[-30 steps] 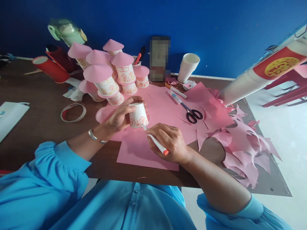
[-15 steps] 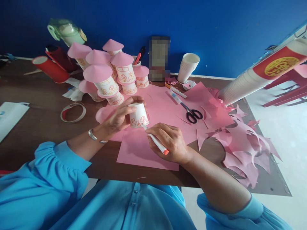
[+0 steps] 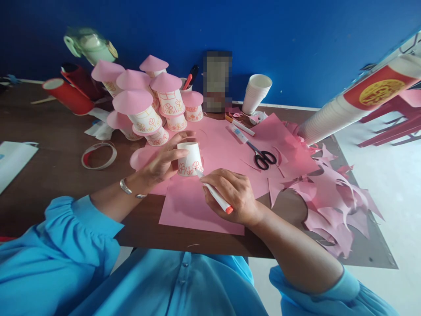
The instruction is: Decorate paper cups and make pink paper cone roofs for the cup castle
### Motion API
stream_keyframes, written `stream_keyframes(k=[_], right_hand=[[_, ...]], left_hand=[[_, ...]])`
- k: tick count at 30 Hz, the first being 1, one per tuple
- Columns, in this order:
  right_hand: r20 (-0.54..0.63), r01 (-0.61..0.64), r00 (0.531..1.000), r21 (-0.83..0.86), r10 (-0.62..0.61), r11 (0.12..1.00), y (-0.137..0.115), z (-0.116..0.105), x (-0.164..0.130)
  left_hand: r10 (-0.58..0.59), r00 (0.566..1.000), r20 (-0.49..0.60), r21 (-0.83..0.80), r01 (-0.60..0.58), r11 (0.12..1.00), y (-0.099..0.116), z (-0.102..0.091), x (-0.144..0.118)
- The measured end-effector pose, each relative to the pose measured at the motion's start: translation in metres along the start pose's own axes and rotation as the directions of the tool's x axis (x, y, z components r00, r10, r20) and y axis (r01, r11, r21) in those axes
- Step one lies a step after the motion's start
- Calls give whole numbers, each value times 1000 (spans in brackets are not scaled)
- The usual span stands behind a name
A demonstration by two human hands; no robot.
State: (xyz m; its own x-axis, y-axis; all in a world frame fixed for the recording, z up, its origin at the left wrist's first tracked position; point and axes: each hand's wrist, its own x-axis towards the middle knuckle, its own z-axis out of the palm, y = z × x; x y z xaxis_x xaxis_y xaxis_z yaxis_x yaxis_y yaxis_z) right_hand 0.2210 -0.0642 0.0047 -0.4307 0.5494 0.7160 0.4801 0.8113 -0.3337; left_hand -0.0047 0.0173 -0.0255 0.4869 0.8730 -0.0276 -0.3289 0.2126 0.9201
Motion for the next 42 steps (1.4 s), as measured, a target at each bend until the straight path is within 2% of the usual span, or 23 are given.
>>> stream_keyframes(k=[7, 14, 19, 29, 42], right_hand=[[-3, 11, 1000, -1, -11, 1000, 0, 1, -1], [33, 22, 999, 44, -23, 999, -2, 5, -2], [30, 33, 999, 56, -34, 998, -2, 6, -2], [37, 37, 999, 35, -38, 999, -1, 7, -4], [54, 26, 998, 31, -28, 999, -1, 8, -2]], left_hand=[[55, 998, 29, -53, -54, 997, -5, -3, 4], [81, 997, 2, 52, -81, 995, -1, 4, 1], [105, 994, 33, 99, -108, 989, 1, 5, 1], [38, 998, 47, 115, -43, 992, -1, 3, 0], [57, 996, 66, 101, -63, 993, -1, 4, 2]])
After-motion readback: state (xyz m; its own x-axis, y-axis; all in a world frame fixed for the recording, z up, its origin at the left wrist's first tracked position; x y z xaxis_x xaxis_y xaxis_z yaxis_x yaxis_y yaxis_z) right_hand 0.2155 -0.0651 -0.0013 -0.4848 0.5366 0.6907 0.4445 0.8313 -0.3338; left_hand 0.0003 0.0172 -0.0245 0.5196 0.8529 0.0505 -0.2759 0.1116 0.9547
